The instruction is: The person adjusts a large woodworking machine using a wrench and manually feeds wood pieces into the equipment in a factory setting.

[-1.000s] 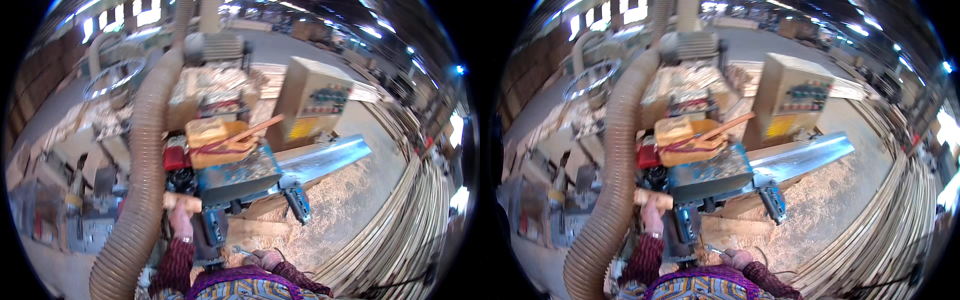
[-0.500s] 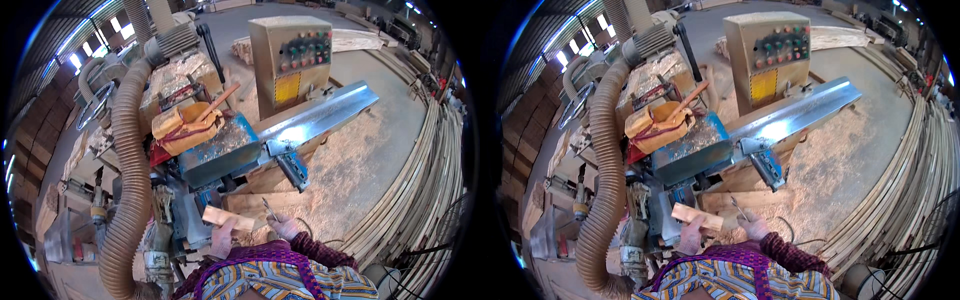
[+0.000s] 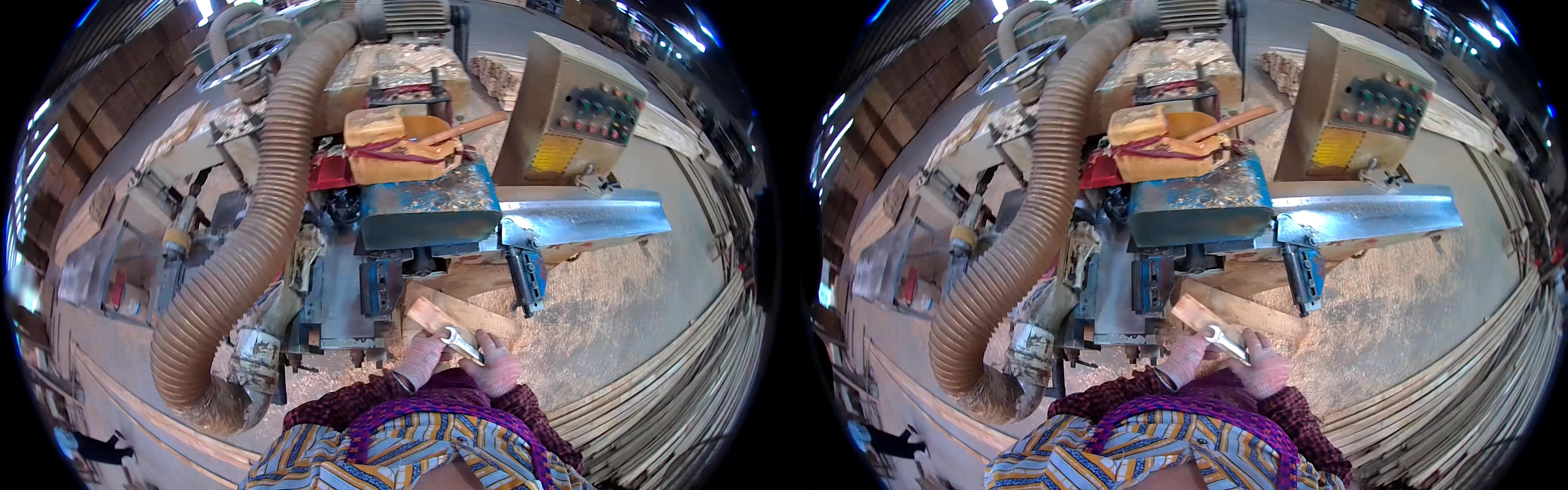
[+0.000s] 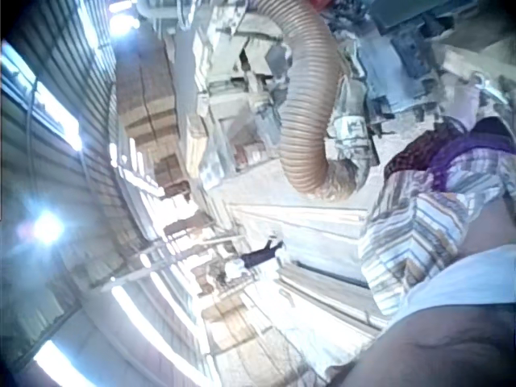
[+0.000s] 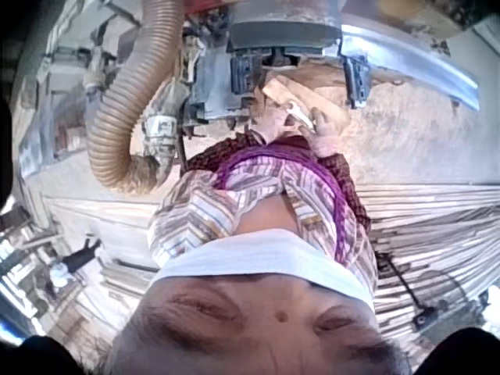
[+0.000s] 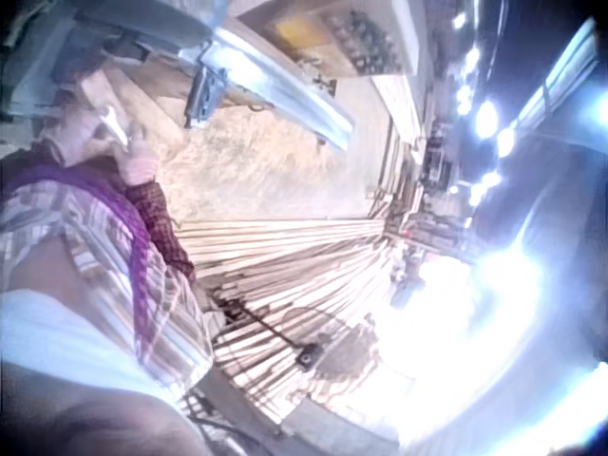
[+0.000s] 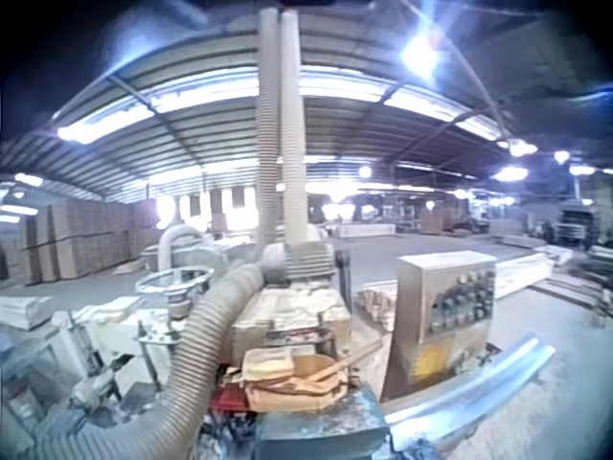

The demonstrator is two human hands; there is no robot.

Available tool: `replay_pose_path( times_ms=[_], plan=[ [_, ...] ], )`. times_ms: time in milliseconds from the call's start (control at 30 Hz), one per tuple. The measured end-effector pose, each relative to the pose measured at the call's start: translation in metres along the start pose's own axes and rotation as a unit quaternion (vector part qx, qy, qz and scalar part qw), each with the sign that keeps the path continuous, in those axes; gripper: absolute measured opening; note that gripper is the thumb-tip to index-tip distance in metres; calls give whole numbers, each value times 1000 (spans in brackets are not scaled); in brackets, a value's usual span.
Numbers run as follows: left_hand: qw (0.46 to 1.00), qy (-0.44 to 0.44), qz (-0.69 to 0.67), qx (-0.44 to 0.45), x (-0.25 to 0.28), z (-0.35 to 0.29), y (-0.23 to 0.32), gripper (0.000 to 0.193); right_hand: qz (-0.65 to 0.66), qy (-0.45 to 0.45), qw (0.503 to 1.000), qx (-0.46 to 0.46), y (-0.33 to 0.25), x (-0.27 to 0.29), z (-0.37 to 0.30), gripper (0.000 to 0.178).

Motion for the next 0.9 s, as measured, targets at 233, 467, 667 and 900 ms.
replay_pose_path(
  times_ms=[233, 467, 667, 900],
  plan=[
    [990, -97, 47, -92, -46, 4, 9, 25, -20, 77, 992, 97, -3, 29, 16, 68],
    [960, -202, 142, -134, -119, 34, 26, 36, -16, 135, 990, 34, 106, 129, 126, 62],
    [991, -7, 131, -4, -110, 72, -17, 41, -66, 75, 994, 39, 224, 220, 292, 50],
    [974, 221, 41, -24, -112, 48, -41, 42, -109, 24, 949, 293, 175, 158, 397, 28]
  ],
)
Point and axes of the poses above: each hand's wrist, its own z-axis towards the middle knuckle, its own x-axis out of the back of the hand, y = z × x, the point moved 7 cm from there along z, towards the middle knuckle, and after that the axes turned 11 degrees about -x, right-handed, at the moved point
